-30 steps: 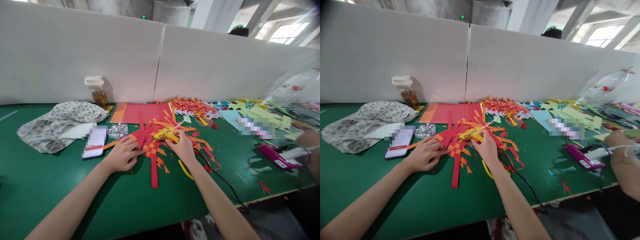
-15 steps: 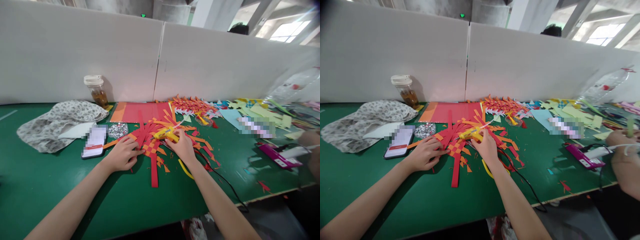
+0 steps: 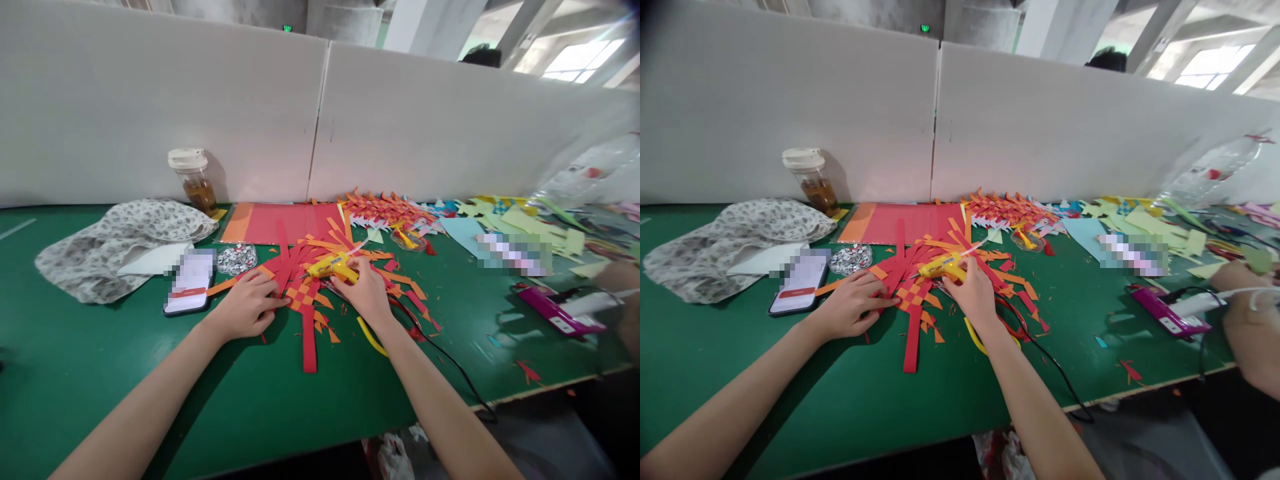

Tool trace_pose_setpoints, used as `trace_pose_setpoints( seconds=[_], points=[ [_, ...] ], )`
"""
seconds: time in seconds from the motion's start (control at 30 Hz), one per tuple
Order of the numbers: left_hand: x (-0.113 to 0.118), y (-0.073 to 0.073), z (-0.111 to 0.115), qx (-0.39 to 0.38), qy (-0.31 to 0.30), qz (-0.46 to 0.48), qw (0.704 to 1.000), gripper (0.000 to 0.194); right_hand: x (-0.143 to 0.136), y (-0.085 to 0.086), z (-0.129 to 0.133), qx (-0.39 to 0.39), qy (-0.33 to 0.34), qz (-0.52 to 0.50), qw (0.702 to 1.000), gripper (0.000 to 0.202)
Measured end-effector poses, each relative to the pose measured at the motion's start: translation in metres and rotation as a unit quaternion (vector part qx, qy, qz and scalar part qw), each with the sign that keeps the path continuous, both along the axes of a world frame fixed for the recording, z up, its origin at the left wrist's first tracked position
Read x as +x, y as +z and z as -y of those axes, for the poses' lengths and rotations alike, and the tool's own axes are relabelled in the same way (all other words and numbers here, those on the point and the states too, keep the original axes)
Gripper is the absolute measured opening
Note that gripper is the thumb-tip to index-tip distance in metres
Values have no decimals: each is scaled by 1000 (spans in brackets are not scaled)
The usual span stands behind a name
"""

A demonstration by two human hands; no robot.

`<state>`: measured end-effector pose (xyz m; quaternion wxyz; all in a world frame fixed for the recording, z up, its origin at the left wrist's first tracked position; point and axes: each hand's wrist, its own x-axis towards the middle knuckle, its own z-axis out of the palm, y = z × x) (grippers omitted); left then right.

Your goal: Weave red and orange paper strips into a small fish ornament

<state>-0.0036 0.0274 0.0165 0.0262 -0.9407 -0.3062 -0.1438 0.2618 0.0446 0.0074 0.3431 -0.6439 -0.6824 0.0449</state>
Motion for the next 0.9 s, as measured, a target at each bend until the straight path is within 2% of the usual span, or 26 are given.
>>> trace_pose_setpoints(
  seconds=[0.7,0.9],
  points=[
    [2,2,0,-13,8,10,1000,38,1,-3,-1,6,-11,17,1000,34],
    [-1,-4,-3,-53,8,46,998,39,1,-3,-2,17,-8,15,1000,35]
  ],
)
